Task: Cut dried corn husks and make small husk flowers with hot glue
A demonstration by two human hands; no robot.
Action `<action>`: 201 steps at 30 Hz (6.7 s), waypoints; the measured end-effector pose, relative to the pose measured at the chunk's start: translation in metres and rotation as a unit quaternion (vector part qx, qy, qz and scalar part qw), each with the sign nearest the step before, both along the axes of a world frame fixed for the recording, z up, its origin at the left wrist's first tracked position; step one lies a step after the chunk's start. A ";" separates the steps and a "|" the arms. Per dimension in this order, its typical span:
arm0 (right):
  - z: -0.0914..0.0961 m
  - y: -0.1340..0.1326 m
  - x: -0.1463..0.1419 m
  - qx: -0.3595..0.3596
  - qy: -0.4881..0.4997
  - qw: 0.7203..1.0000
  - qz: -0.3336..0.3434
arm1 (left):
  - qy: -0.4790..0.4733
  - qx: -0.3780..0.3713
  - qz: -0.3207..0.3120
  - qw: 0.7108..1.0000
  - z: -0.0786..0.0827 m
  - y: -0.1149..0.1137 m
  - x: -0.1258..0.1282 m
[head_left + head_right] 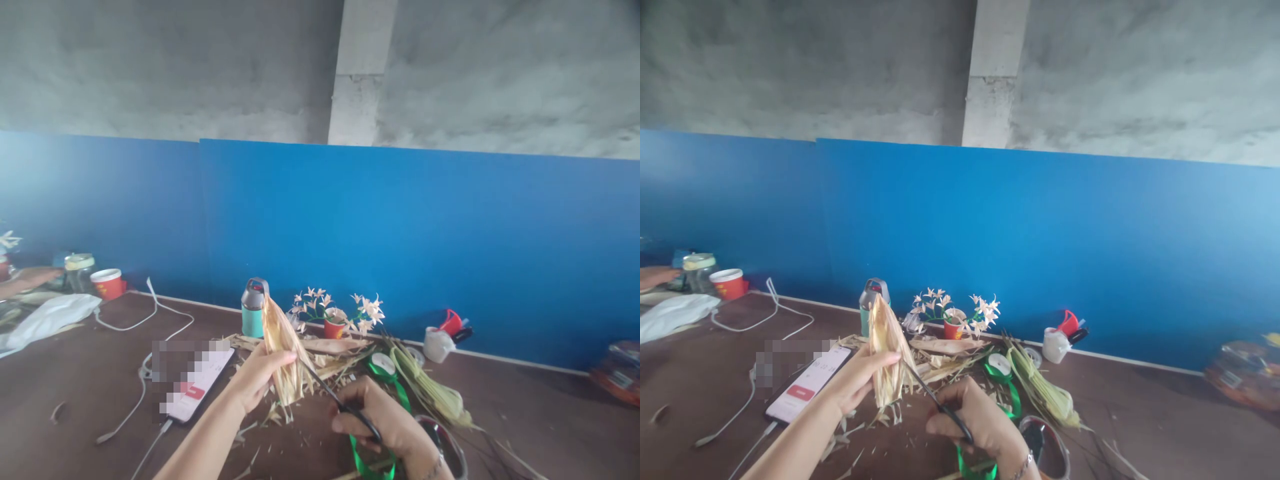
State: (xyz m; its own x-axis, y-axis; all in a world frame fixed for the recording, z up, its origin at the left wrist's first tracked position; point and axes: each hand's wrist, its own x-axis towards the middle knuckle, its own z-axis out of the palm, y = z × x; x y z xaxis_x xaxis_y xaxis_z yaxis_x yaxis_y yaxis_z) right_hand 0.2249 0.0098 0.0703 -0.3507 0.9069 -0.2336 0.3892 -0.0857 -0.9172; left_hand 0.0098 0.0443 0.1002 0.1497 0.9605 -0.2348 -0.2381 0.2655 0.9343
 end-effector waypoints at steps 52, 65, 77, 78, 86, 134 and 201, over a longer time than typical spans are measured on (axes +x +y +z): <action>-0.012 0.005 -0.029 0.049 0.074 0.992 -0.085 | -0.208 0.060 0.151 0.965 -0.038 -0.006 0.037; -0.012 0.007 -0.029 0.040 0.042 0.993 -0.105 | -0.197 0.043 0.153 0.967 -0.034 -0.006 0.036; -0.006 0.003 -0.019 -0.005 0.162 0.986 0.038 | -0.179 0.090 0.181 0.963 -0.031 0.003 0.024; -0.007 0.003 -0.021 -0.006 0.164 0.986 0.035 | -0.174 0.089 0.177 0.965 -0.032 0.002 0.025; -0.002 0.001 -0.020 -0.020 0.159 0.987 0.015 | -0.163 0.100 0.152 0.970 -0.033 0.000 0.025; -0.015 0.012 -0.036 0.052 0.338 0.908 -0.240 | -0.095 0.061 0.008 0.994 -0.031 -0.007 0.034; -0.010 0.005 -0.043 0.034 0.207 0.976 -0.058 | -0.048 0.101 0.160 0.981 -0.014 -0.002 0.022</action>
State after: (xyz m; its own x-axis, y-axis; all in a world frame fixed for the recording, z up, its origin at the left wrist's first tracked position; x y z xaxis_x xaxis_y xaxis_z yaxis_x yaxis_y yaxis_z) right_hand 0.1817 0.0151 0.0601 -0.2958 0.9547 -0.0323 -0.0240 -0.0412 -0.9989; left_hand 0.0315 0.0423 0.0859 -0.1555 0.9872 -0.0339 -0.3684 -0.0261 0.9293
